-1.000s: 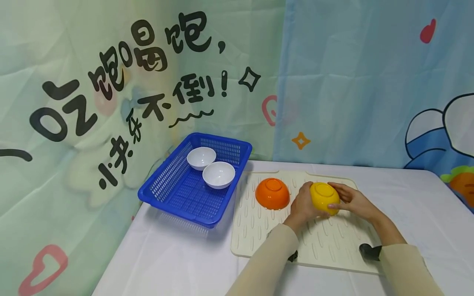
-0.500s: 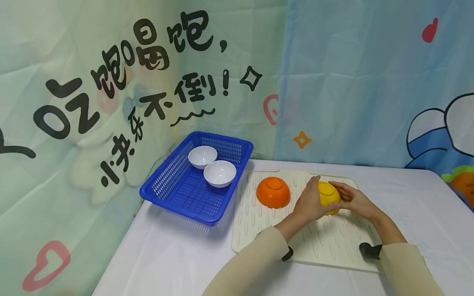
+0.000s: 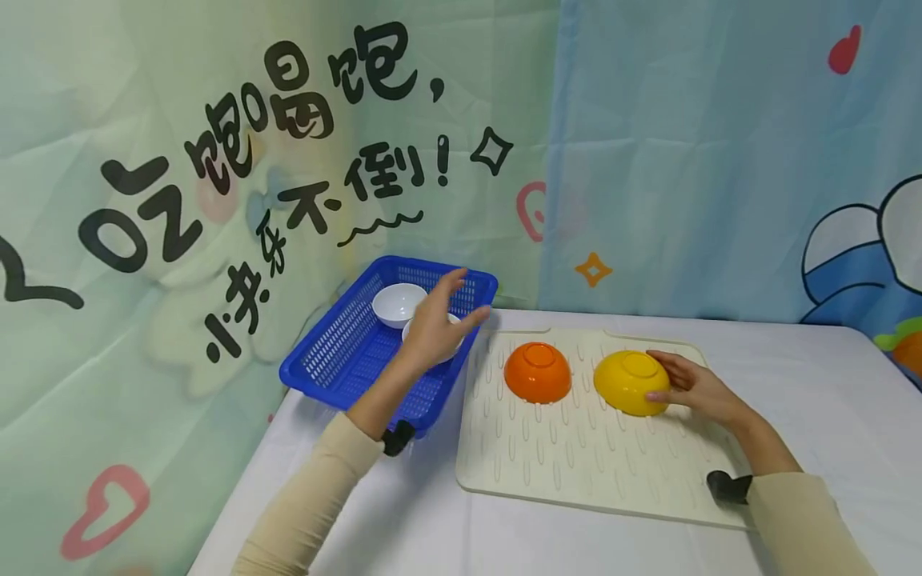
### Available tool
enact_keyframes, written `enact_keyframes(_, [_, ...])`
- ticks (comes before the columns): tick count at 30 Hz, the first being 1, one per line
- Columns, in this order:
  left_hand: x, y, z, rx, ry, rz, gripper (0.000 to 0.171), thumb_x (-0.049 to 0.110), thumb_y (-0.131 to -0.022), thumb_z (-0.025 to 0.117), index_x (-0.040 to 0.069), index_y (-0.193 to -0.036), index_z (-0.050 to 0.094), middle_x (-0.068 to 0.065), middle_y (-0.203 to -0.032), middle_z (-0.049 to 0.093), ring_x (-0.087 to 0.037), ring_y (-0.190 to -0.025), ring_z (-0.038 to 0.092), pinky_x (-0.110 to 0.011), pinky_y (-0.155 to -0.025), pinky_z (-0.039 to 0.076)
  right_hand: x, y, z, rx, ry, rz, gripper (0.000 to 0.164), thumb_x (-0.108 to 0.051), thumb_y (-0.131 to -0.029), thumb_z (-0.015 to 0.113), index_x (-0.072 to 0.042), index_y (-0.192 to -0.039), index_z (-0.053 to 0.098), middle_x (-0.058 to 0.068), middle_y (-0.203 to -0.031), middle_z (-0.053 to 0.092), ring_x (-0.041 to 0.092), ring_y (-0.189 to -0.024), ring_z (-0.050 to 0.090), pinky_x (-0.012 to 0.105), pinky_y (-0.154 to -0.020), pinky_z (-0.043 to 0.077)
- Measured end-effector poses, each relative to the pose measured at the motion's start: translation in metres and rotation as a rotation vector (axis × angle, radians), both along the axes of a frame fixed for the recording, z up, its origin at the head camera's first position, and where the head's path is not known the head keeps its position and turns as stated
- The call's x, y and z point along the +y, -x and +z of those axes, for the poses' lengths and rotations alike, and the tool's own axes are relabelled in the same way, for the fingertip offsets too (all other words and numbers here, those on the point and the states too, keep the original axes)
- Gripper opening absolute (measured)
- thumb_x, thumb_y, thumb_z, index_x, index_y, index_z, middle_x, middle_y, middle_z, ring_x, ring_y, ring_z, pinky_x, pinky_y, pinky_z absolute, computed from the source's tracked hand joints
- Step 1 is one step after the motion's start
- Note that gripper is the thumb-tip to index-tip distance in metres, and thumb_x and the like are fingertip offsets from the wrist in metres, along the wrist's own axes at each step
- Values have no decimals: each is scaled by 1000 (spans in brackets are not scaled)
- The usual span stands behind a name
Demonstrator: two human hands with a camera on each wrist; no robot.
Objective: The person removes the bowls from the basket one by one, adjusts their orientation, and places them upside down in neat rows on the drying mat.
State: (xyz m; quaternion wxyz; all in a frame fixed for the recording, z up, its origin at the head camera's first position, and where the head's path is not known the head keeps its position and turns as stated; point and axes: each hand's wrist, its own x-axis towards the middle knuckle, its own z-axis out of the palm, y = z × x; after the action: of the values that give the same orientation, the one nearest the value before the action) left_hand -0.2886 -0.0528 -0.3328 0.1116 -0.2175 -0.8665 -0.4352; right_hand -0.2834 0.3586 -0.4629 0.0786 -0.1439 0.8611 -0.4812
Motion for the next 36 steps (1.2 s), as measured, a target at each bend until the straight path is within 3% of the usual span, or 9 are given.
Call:
enact_keyframes(3, [-35,26,0,-28,5,111,56,28,-89,62,5,-135,41,-20,-129,50,-32,-119,46,-45,-97,39,2,-1,-1,-5,-7,-7,74,-15,-88,64,5,-143,20,30,-142,26,9,-123,37,6,-86,36])
enact_keyframes(7, [-69,54,-16,-204,117,191,49,30,-89,61,8,-132,48,-21,-128,50,-35,-118,46,-47,-93,41,2,-4,-5,-14,13,0,73,-15,-88,64,6,-143,20,31,-142,26,-7,-113,37,7,-85,37])
enact_keyframes(11, [-86,72,-32,-394,244,172,44,27,-90,60,8,-129,53,-20,-133,46,-35,-121,43,-48,-94,40,1,-7,-9,-7,35,9,73,-14,-87,64,7,-142,21,32,-141,26,-15,-107,35,8,-85,37])
enact_keyframes(14, [-94,90,-49,-498,292,94,40,25,-89,62,9,-125,56,-15,-138,43,-33,-124,40,-47,-98,37,0,-7,-10,1,44,7,72,-13,-87,64,7,-142,21,32,-141,26,-16,-106,34,7,-85,37])
enact_keyframes(18, [-119,157,-121,-628,248,-104,43,34,-82,70,18,-121,60,-8,-134,45,-26,-116,48,-43,-90,45,-2,-8,-10,3,43,5,72,-14,-87,64,7,-142,22,32,-141,27,-14,-107,35,7,-85,36])
enact_keyframes(21, [-129,192,-161,-755,192,-176,49,36,-77,74,25,-123,59,-7,-134,43,-24,-106,53,-42,-81,50,-2,-8,-10,5,40,7,72,-14,-87,64,6,-142,22,31,-141,27,-12,-110,35,7,-86,36])
enact_keyframes(23, [-124,184,-154,-821,173,-163,52,31,-76,76,26,-125,57,-9,-140,35,-25,-105,53,-40,-80,50,-1,-7,-10,9,43,10,73,-14,-87,64,6,-142,22,30,-142,27,-11,-110,35,7,-86,36])
enact_keyframes(29, [-93,111,-81,-905,71,-69,54,8,-88,63,9,-138,42,-15,-147,21,-29,-106,51,-39,-88,47,1,-5,-9,24,58,14,73,-14,-87,65,6,-142,22,30,-141,27,-14,-109,35,6,-86,36])
enact_keyframes(36, [-81,82,-55,-924,13,-91,55,3,-93,52,5,-143,31,-20,-139,28,-21,-88,50,-36,-89,46,3,-3,-8,32,67,11,72,-13,-87,65,6,-142,23,31,-141,27,-14,-109,35,6,-85,35])
